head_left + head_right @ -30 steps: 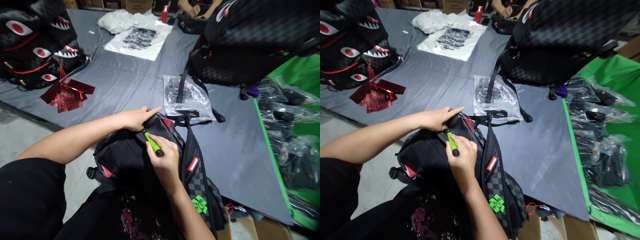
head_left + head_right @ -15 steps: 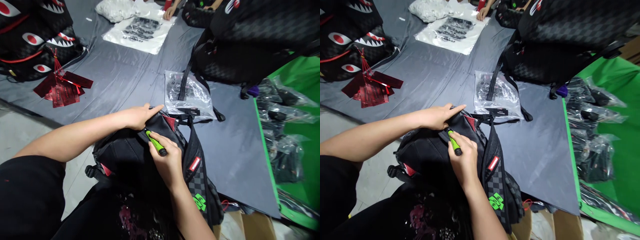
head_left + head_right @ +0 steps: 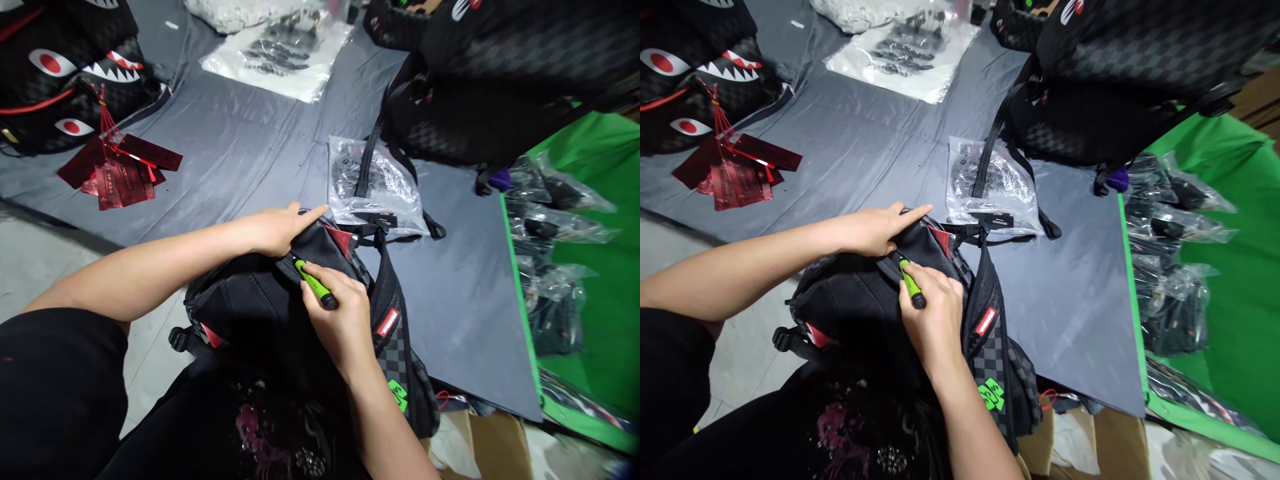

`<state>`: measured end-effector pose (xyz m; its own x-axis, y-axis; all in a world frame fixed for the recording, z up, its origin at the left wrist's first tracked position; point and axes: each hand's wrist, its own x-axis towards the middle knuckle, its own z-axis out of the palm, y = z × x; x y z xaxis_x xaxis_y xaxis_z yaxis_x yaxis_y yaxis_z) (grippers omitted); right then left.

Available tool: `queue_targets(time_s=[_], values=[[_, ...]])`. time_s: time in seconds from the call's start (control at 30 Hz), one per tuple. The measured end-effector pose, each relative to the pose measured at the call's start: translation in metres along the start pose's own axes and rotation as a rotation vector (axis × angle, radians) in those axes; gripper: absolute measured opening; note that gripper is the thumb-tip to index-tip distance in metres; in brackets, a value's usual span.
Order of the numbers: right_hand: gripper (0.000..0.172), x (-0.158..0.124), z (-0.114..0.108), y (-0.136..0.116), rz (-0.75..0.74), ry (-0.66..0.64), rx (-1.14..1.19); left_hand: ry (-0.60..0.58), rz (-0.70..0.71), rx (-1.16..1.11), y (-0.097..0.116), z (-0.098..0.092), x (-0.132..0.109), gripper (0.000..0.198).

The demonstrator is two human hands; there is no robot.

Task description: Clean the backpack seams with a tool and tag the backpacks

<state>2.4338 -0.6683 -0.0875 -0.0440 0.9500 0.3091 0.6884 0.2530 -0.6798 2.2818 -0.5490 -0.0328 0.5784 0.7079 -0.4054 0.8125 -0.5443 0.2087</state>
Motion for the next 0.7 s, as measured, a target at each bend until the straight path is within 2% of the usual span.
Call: queue_targets(time_s=[0.7], values=[[0.022,0.0015,0.0009,-0.0013,0.029,0.018,0.007,0.001,0.001,0.022,0.0012,-0.002,0.0006,0.096]])
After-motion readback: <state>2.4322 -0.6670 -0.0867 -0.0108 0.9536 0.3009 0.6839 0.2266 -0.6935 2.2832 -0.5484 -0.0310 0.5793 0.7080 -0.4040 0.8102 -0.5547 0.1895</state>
